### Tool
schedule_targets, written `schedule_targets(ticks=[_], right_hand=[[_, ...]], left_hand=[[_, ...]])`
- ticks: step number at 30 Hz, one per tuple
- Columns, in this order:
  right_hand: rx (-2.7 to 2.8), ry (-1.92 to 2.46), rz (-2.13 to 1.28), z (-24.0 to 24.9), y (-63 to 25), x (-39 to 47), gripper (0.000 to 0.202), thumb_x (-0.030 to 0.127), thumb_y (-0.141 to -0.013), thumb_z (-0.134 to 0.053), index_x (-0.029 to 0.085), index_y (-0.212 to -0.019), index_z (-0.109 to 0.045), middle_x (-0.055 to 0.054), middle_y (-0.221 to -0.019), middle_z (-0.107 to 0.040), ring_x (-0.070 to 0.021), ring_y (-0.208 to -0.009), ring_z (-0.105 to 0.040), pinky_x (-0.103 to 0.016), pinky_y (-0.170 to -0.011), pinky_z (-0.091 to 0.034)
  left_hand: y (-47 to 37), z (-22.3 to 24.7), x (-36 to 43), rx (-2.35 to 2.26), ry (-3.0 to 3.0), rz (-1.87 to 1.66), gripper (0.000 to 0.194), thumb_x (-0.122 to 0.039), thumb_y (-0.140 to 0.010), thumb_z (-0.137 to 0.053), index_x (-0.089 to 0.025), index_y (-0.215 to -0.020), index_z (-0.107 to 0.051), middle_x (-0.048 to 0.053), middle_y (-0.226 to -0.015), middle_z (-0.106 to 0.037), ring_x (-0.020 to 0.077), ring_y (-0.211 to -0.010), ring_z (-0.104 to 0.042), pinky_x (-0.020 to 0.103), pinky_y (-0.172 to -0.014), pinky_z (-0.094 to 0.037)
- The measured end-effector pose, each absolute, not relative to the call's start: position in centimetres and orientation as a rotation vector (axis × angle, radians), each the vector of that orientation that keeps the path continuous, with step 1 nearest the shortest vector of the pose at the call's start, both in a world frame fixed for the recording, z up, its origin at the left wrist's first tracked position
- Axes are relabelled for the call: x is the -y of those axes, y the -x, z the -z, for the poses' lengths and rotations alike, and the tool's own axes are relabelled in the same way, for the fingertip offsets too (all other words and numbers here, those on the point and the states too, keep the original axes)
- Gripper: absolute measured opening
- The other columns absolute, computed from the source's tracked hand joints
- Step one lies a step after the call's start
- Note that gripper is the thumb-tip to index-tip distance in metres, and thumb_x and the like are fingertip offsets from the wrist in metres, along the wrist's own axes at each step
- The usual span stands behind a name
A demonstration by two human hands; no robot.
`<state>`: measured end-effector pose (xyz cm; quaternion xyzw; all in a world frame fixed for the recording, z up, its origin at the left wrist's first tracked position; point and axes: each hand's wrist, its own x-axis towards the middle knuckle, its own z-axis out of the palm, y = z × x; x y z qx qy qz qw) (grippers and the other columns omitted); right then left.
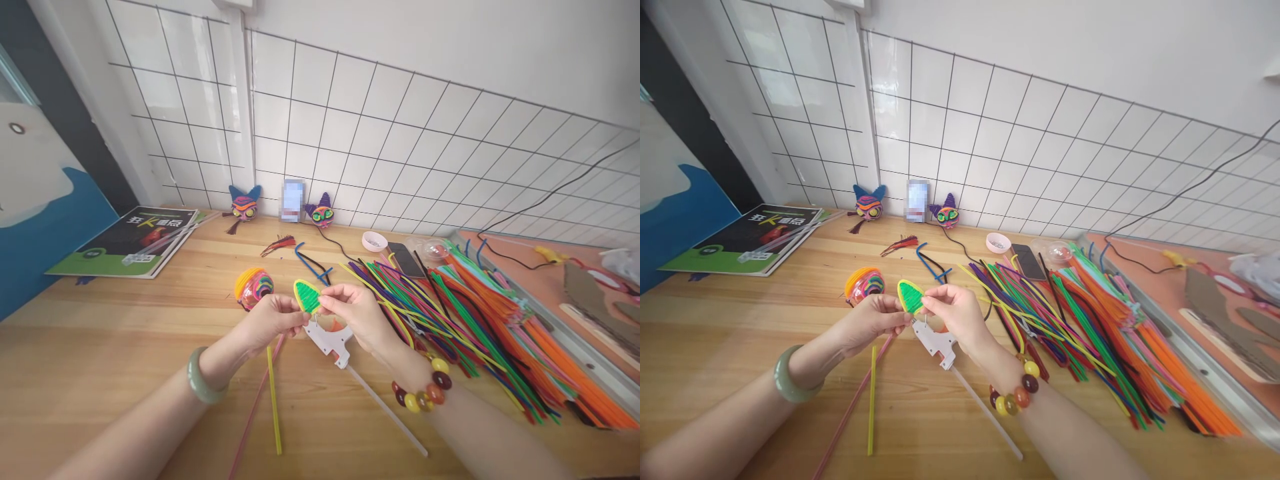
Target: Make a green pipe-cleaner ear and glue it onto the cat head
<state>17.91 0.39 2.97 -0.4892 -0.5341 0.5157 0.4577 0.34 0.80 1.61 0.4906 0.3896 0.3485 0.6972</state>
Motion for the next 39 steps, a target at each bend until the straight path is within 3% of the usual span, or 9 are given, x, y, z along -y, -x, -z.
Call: schedule_targets(ticks=[10,23,33,39], right_hand=[[1.2,1.09,-1.5,-4.2,-18.2,-0.3,0.027,0.037,-0.068,-0.065,0.013,-0.08,-0.067,-0.006,-0.077,-0.066,-0.0151,-0.071,-0.061,-0.031,-0.073,-0.048],[1.682,1.361,-1.212,-4.3,-17.7,0.1,0.032,0.039,-0.075,-0.055,0.014,-0.056,-0.058,-0.001,-0.052,-0.057,-0.0101,-0.046,-0.049,-0.022,-0.047,-0.039],[1.672,1.33,-1.128,-3.6,-17.8,-0.1,0.036,0.039,-0.078,-0.051,0.014,-0.052,-0.056,-0.001,-0.052,-0.055,-0.0101,-0.048,-0.048,-0.022,-0.048,-0.038],[1.669,1.327,-1.181,-3.3,-17.4,-0.1,0.037,0.044,-0.078,-0.05,0.013,-0.058,-0.059,-0.001,-0.053,-0.057,-0.0109,-0.048,-0.051,-0.021,-0.046,-0.041]], left_hand=[[0.0,-1.7,-0.9,-0.886,-1.078,-0.747,0.016,-0.027,-0.064,-0.067,-0.012,-0.065,-0.06,-0.001,-0.056,-0.054,0.0072,-0.048,-0.047,0.02,-0.048,-0.037],[-0.1,-1.2,-1.0,-0.873,-1.159,-0.696,0.019,-0.029,-0.066,-0.066,-0.012,-0.06,-0.059,-0.001,-0.053,-0.054,0.0063,-0.045,-0.045,0.018,-0.045,-0.035],[-0.4,-2.0,-0.6,-0.77,-1.137,-0.754,0.02,-0.029,-0.066,-0.068,-0.012,-0.075,-0.063,0.0,-0.061,-0.061,0.0078,-0.053,-0.052,0.02,-0.053,-0.04],[-0.4,-1.1,-0.9,-0.818,-1.056,-0.787,0.021,-0.032,-0.066,-0.069,-0.012,-0.066,-0.063,0.0,-0.058,-0.06,0.0065,-0.048,-0.05,0.019,-0.048,-0.038]])
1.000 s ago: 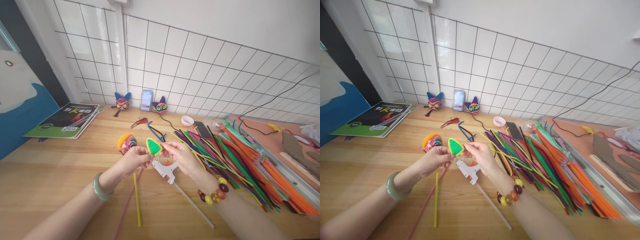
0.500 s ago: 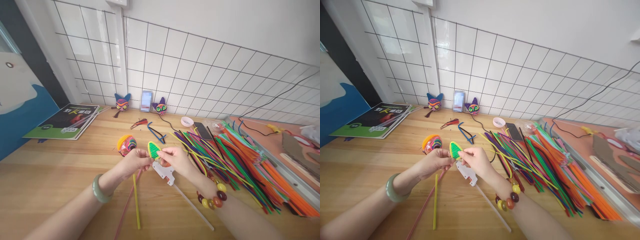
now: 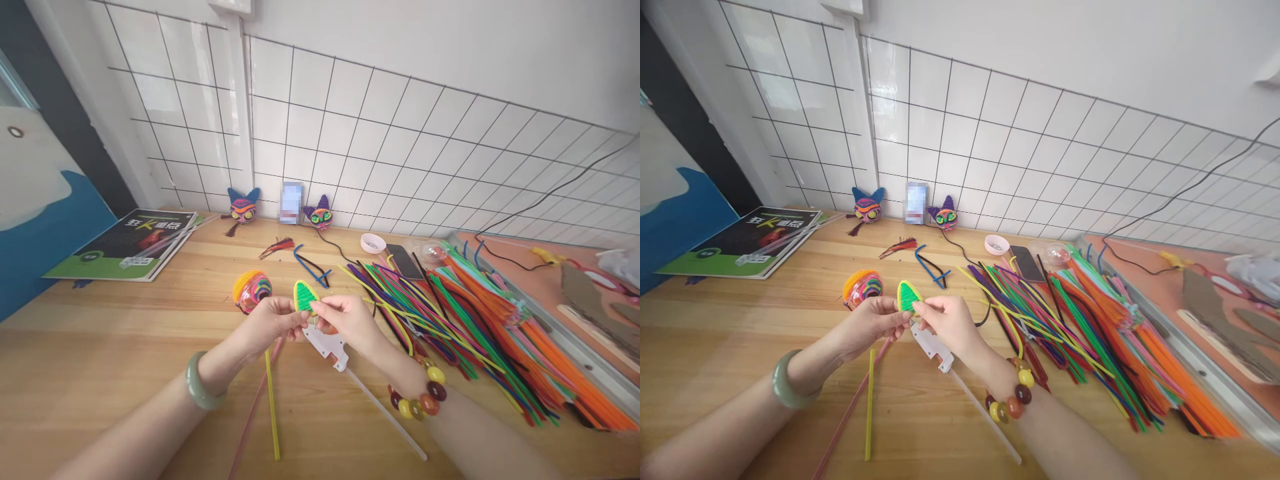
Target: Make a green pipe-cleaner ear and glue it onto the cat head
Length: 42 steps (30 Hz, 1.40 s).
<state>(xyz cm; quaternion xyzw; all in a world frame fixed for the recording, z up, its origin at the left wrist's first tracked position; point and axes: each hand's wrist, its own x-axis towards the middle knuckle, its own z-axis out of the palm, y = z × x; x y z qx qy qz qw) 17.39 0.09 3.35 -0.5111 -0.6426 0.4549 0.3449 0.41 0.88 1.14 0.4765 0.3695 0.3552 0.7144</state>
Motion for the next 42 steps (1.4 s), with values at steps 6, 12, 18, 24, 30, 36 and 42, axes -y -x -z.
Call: schedule_targets(ticks=[6,12,18,24,30,36,42], right_hand=[[1.888,1.324,-0.928,-3.3,-20.9,-0.6,0.027,0.028,-0.082,-0.045,0.014,-0.1,-0.061,-0.008,-0.088,-0.067,-0.018,-0.075,-0.063,-0.031,-0.07,-0.05],[2.558,1.277,-0.296,-0.6,-25.3,1.1,0.056,-0.003,-0.068,-0.038,0.015,-0.119,-0.049,-0.011,-0.115,-0.055,-0.0221,-0.112,-0.046,-0.041,-0.095,-0.04],[2.731,1.133,0.087,1.3,-24.0,2.5,0.053,-0.003,-0.073,-0.038,0.013,-0.123,-0.042,-0.013,-0.11,-0.054,-0.0273,-0.117,-0.038,-0.051,-0.1,-0.031],[2.73,1.162,0.03,1.4,-23.5,2.2,0.051,0.0,-0.077,-0.038,0.015,-0.126,-0.039,-0.009,-0.095,-0.056,-0.0227,-0.097,-0.051,-0.047,-0.099,-0.033],[2.437,1.178,-0.445,-1.4,-23.7,2.1,0.035,0.021,-0.082,-0.049,0.017,-0.117,-0.046,-0.008,-0.098,-0.057,-0.0198,-0.091,-0.054,-0.032,-0.08,-0.046],[2.149,1.15,-0.543,-3.7,-22.3,2.3,0.011,0.028,-0.082,-0.05,0.019,-0.087,-0.054,-0.004,-0.08,-0.058,-0.0173,-0.075,-0.055,-0.029,-0.068,-0.044],[2.031,1.095,-0.487,-3.4,-20.9,3.1,0.006,0.023,-0.083,-0.047,0.019,-0.08,-0.051,-0.004,-0.078,-0.056,-0.0167,-0.074,-0.054,-0.029,-0.07,-0.045]], left_hand=[[0.1,-1.4,-1.4,-0.812,-0.962,-0.843,0.018,-0.027,-0.065,-0.07,-0.011,-0.063,-0.062,0.0,-0.058,-0.059,0.0051,-0.048,-0.049,0.018,-0.051,-0.04],[0.6,-1.6,-2.0,-0.867,-0.9,-0.895,0.018,-0.025,-0.064,-0.071,-0.011,-0.059,-0.059,-0.001,-0.055,-0.058,0.0038,-0.043,-0.047,0.016,-0.045,-0.037],[0.7,-1.3,-2.3,-0.878,-0.914,-0.936,0.017,-0.024,-0.064,-0.07,-0.012,-0.059,-0.058,-0.002,-0.052,-0.055,0.0038,-0.043,-0.045,0.016,-0.044,-0.034],[1.1,-0.9,-2.5,-0.868,-0.937,-0.978,0.017,-0.023,-0.067,-0.067,-0.013,-0.059,-0.057,-0.003,-0.051,-0.054,0.0047,-0.044,-0.044,0.018,-0.046,-0.034],[1.2,-1.1,-2.6,-0.88,-0.93,-1.001,0.019,-0.026,-0.068,-0.066,-0.013,-0.058,-0.056,-0.003,-0.05,-0.053,0.0043,-0.041,-0.042,0.019,-0.046,-0.034],[1.2,-1.4,-2.4,-0.905,-0.944,-1.008,0.019,-0.026,-0.068,-0.066,-0.013,-0.059,-0.055,-0.004,-0.049,-0.053,0.004,-0.041,-0.041,0.019,-0.045,-0.032],[0.8,-1.6,-1.9,-0.952,-1.036,-1.077,0.018,-0.027,-0.07,-0.064,-0.014,-0.06,-0.055,-0.006,-0.043,-0.049,0.0048,-0.041,-0.039,0.02,-0.048,-0.035]])
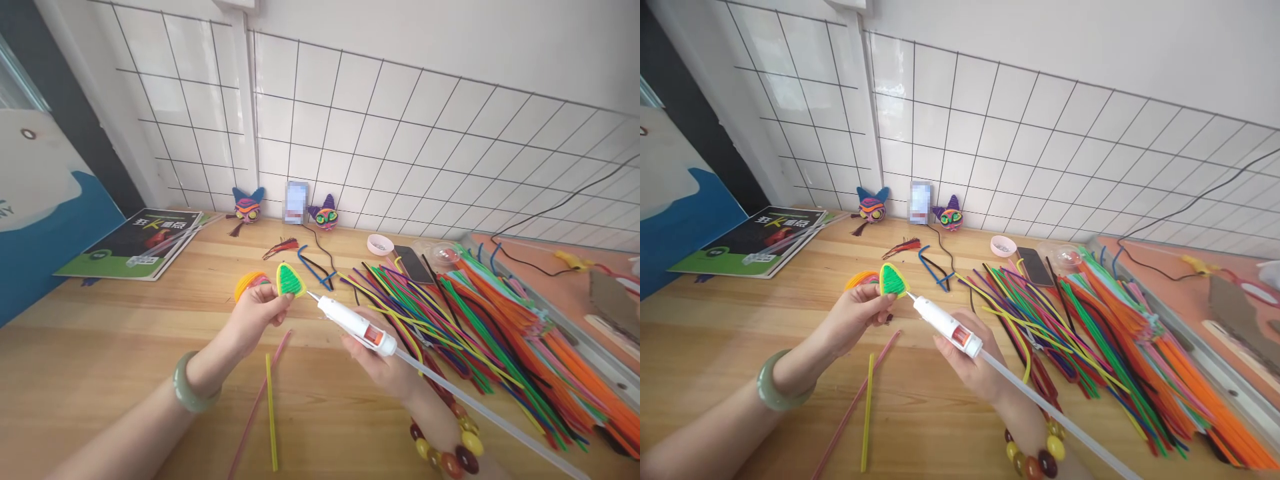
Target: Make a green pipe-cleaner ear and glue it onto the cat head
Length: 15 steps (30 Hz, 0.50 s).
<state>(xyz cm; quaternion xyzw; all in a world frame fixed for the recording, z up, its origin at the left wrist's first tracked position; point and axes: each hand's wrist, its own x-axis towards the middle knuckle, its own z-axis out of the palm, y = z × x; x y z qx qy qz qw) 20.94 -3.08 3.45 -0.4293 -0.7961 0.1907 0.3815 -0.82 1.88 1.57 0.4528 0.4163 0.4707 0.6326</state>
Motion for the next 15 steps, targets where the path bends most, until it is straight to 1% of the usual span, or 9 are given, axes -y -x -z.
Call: schedule_targets(ticks=[3,7,11,15], right_hand=[[2.018,1.094,-0.501,-3.36,-20.4,3.5,0.006,0.022,-0.083,-0.046,0.019,-0.081,-0.051,-0.005,-0.079,-0.056,-0.018,-0.076,-0.054,-0.03,-0.071,-0.045],[1.987,1.147,-0.535,-3.31,-19.98,3.72,0.008,0.024,-0.084,-0.044,0.02,-0.082,-0.052,-0.005,-0.077,-0.056,-0.0187,-0.075,-0.053,-0.031,-0.07,-0.045],[1.956,1.183,-0.588,-3.06,-19.82,3.79,0.012,0.025,-0.084,-0.044,0.019,-0.075,-0.049,-0.005,-0.074,-0.054,-0.0172,-0.069,-0.052,-0.029,-0.064,-0.044],[1.915,1.228,-0.662,-2.48,-19.79,3.89,0.011,0.026,-0.083,-0.046,0.019,-0.075,-0.047,-0.002,-0.063,-0.05,-0.015,-0.059,-0.05,-0.025,-0.054,-0.043]], left_hand=[[0.53,-1.65,-1.66,-0.954,-1.069,-1.102,0.015,-0.027,-0.071,-0.063,-0.014,-0.065,-0.058,-0.006,-0.042,-0.049,0.005,-0.041,-0.039,0.019,-0.045,-0.033],[0.29,-1.82,-1.46,-0.941,-1.077,-1.108,0.015,-0.027,-0.071,-0.063,-0.014,-0.064,-0.057,-0.006,-0.044,-0.049,0.0051,-0.041,-0.038,0.018,-0.042,-0.03],[0.26,-1.97,-1.36,-0.959,-1.071,-1.103,0.015,-0.027,-0.07,-0.063,-0.014,-0.066,-0.058,-0.006,-0.044,-0.049,0.0052,-0.041,-0.038,0.018,-0.041,-0.028],[0.28,-1.98,-1.29,-0.968,-1.064,-1.101,0.015,-0.027,-0.071,-0.063,-0.015,-0.066,-0.057,-0.006,-0.045,-0.049,0.0049,-0.041,-0.038,0.018,-0.042,-0.028]])
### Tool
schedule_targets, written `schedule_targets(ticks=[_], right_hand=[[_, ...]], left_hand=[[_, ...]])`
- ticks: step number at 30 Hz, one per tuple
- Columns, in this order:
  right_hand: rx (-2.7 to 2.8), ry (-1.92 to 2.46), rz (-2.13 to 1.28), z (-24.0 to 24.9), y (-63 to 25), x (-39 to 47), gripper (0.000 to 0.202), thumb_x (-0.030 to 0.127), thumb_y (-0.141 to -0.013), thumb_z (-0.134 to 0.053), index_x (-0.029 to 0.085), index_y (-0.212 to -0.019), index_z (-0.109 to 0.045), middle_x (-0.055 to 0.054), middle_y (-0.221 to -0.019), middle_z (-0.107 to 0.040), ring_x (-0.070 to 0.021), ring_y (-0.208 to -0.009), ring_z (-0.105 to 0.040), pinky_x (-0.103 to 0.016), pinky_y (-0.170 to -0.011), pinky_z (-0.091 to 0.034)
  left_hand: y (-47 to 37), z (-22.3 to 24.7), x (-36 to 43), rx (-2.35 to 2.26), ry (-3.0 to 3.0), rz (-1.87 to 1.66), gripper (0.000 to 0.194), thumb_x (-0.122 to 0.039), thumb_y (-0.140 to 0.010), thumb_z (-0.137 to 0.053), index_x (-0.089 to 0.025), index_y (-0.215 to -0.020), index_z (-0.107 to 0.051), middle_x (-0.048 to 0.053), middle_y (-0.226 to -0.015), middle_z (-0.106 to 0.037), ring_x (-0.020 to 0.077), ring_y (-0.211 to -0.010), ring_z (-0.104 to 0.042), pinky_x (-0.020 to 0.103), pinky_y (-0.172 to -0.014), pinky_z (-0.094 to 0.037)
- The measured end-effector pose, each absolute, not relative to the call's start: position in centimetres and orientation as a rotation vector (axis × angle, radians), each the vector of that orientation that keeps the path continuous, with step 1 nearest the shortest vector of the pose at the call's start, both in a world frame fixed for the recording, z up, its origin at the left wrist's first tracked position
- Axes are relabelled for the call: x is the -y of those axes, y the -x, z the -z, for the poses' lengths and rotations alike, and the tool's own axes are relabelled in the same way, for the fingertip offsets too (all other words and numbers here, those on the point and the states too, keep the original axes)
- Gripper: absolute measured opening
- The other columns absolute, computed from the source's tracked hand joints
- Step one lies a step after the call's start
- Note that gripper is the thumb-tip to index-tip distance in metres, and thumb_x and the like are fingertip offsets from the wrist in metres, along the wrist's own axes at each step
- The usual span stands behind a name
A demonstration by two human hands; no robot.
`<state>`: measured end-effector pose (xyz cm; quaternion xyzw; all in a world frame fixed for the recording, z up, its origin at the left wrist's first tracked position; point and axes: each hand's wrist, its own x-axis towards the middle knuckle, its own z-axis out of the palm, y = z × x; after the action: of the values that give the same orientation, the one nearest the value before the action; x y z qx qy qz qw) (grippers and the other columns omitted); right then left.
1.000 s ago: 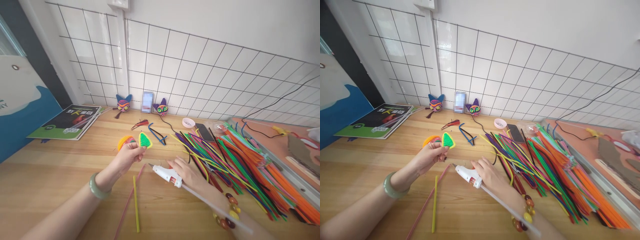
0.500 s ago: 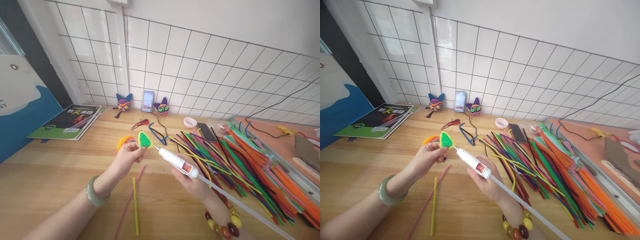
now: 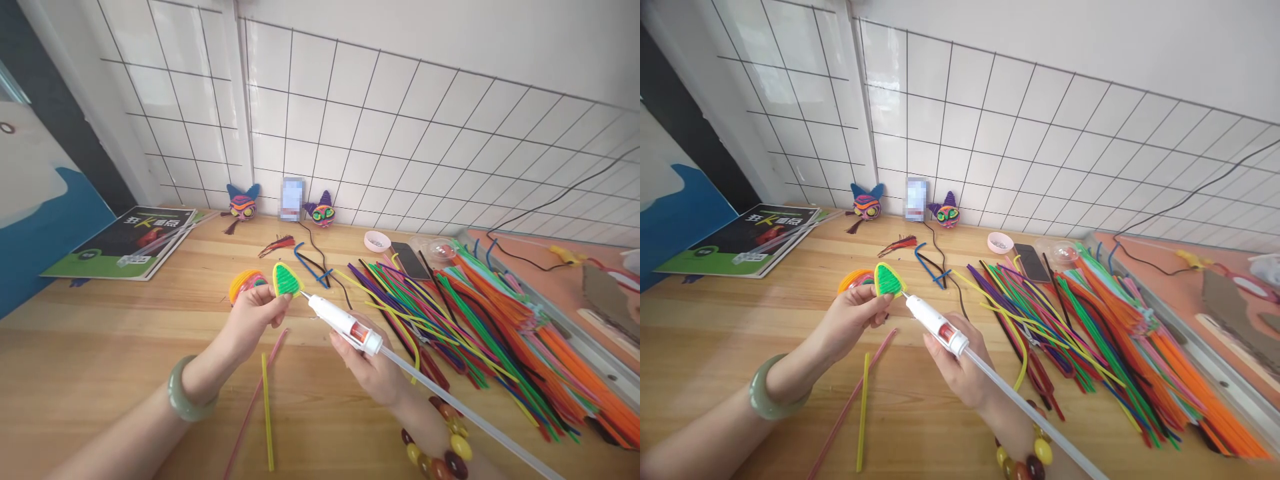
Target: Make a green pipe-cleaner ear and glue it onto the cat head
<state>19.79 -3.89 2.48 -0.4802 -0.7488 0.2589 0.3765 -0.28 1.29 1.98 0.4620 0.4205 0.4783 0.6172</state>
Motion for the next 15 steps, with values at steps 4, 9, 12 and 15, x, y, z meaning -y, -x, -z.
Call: schedule_targets(ticks=[4,9,12,15], right_hand=[[1.871,1.266,-0.747,-2.01,-19.8,3.95,0.011,0.025,-0.084,-0.046,0.02,-0.074,-0.045,0.003,-0.053,-0.043,-0.0117,-0.047,-0.044,-0.022,-0.045,-0.038],[1.857,1.256,-0.771,-2.03,-19.78,3.91,0.014,0.026,-0.084,-0.046,0.02,-0.071,-0.042,0.004,-0.052,-0.039,-0.0102,-0.044,-0.039,-0.022,-0.043,-0.035],[1.855,1.259,-0.786,-2.12,-19.74,3.88,0.014,0.028,-0.084,-0.045,0.02,-0.072,-0.044,0.005,-0.051,-0.038,-0.0103,-0.043,-0.038,-0.022,-0.042,-0.034],[1.855,1.272,-0.789,-2.13,-19.72,3.89,0.013,0.029,-0.084,-0.045,0.02,-0.075,-0.046,0.004,-0.051,-0.038,-0.0106,-0.043,-0.038,-0.022,-0.042,-0.034]], left_hand=[[0.24,-1.93,-1.25,-0.959,-1.073,-1.102,0.016,-0.027,-0.071,-0.062,-0.015,-0.064,-0.056,-0.006,-0.046,-0.049,0.0049,-0.041,-0.038,0.018,-0.043,-0.029],[0.03,-2.12,-1.26,-0.984,-1.107,-1.096,0.017,-0.028,-0.071,-0.063,-0.014,-0.063,-0.056,-0.005,-0.045,-0.049,0.0054,-0.041,-0.038,0.019,-0.042,-0.029],[-0.06,-2.29,-1.19,-1.004,-1.112,-1.092,0.018,-0.028,-0.069,-0.063,-0.014,-0.061,-0.056,-0.005,-0.044,-0.049,0.0057,-0.041,-0.038,0.019,-0.042,-0.029],[-0.04,-2.31,-1.14,-1.005,-1.103,-1.085,0.019,-0.028,-0.069,-0.064,-0.015,-0.059,-0.056,-0.005,-0.043,-0.049,0.0054,-0.041,-0.038,0.018,-0.042,-0.029]])
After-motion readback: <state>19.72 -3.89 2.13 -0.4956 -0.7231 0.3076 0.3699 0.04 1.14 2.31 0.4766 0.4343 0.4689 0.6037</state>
